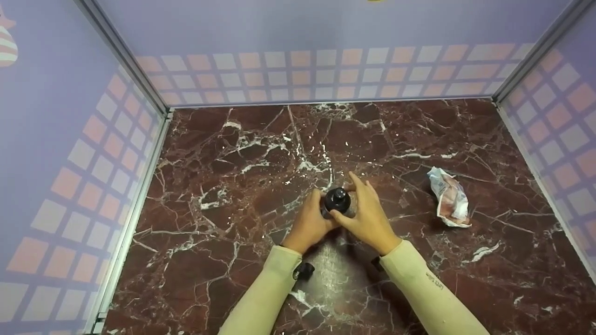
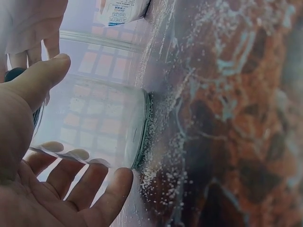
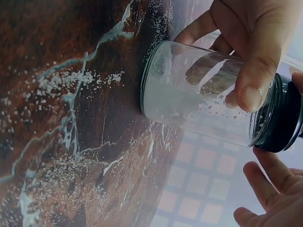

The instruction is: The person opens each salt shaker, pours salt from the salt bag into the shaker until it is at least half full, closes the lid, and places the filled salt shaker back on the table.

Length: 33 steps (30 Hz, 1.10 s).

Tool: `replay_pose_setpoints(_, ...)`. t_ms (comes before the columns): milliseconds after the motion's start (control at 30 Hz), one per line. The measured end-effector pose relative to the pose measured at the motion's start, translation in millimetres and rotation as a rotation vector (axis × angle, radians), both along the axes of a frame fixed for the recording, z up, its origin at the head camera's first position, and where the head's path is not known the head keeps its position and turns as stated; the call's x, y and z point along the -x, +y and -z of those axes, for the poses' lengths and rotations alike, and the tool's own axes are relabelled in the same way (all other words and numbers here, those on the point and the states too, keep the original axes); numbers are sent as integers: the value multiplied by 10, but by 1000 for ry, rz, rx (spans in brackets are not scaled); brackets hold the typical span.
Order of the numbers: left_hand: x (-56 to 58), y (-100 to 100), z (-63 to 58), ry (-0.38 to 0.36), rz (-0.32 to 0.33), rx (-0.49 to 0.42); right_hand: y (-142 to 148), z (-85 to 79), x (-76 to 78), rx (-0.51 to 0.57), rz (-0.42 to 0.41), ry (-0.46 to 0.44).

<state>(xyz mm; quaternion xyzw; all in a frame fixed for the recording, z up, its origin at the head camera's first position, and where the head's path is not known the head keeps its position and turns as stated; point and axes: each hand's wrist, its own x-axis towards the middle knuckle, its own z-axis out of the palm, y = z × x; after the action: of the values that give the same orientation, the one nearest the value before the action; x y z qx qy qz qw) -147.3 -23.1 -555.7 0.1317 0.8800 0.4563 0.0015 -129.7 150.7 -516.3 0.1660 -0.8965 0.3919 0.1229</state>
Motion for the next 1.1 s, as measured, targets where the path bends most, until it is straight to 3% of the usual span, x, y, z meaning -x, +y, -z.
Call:
replay_pose_setpoints(200, 1, 0, -6, 1, 2, -4, 34, -4, 17, 43, -63, 34)
replay_pose_setpoints(367, 10, -10, 0, -8, 11, -36, 71, -45, 2, 100, -52, 25)
replay_pose_setpoints(500, 1, -13, 2, -57, 9, -60, 126, -41, -5, 137, -41, 55)
replay_pose_setpoints(633, -21, -1, 1, -112, -4, -60, 253, 6, -1, 153, 40, 76)
replay_pose_setpoints(833, -27, 1, 8, -103, -3, -75, 540, 130, -3, 126, 192, 64)
replay_pose_setpoints(1100, -27, 1, -1, -135, -8, -69, 850, 325, -95, 24, 242, 21)
